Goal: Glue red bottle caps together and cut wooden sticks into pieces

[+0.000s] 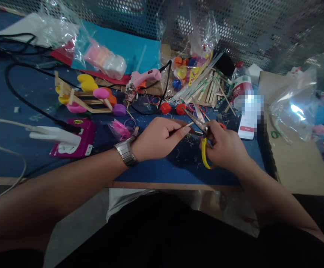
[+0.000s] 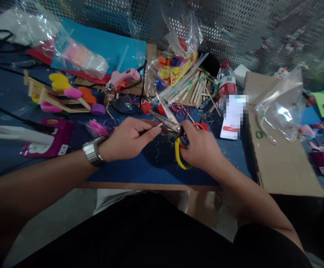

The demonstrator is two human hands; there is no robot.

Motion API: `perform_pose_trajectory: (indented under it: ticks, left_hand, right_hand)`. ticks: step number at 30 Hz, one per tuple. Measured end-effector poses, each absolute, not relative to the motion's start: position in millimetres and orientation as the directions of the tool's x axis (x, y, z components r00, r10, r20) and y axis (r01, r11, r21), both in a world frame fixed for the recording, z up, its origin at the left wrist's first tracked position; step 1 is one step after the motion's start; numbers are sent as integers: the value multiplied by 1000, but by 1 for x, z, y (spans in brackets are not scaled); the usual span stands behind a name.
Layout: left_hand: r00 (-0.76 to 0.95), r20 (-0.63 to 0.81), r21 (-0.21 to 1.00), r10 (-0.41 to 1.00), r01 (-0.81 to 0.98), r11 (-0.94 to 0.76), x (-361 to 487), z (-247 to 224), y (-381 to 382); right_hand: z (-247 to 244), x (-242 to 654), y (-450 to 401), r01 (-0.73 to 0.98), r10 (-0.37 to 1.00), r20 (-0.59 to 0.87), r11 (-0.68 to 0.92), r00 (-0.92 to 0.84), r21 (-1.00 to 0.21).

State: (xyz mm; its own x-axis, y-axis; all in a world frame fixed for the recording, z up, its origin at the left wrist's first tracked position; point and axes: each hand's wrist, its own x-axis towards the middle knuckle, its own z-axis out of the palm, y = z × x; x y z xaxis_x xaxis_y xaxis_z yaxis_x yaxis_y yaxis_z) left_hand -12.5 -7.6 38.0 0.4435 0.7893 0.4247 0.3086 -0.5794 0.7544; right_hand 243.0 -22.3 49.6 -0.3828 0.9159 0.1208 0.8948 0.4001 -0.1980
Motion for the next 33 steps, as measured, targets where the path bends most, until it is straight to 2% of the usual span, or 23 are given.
perform_pose_trajectory:
  ticks: [4,6,8,12,15,20,25,33]
  left_hand:
    - [465,319,855,826,234,-462,-12,42,-7]
    - [472,285,876,834,225,-427,-12,42,-7]
    - [481,275,886,832,210,-414,-13,42,-6]
    - [507,310,887,804,151,-437,-15,39,-4]
    - [512,326,888,795,123,-443,-17,37,-2]
    - [506,350,873,789,130,-470,-20,33,-1]
    - [539,365,859,759,119,-497,-20,34,-1]
    - [513,333,878,791,138,-459,-18,35,-3]
  right_hand:
    - [50,242,-22,912,921,129,385,-368,-141]
    - [52,242,-21,908,923,129,382,-364,-173]
    - [55,243,-19,871,916,88,399,-391,-286]
    - [58,249,-15,687,842,-105,353,-530,-635]
    - [58,252,-13,618,811,-150,297,-566,-728]
    - [59,251,-14,629,818,-112,338,-565,-700]
    - [60,253,-13,610,769,-125,384,-627,-693]
    - [64,245,-19,790,861,-64,430,-505,-437]
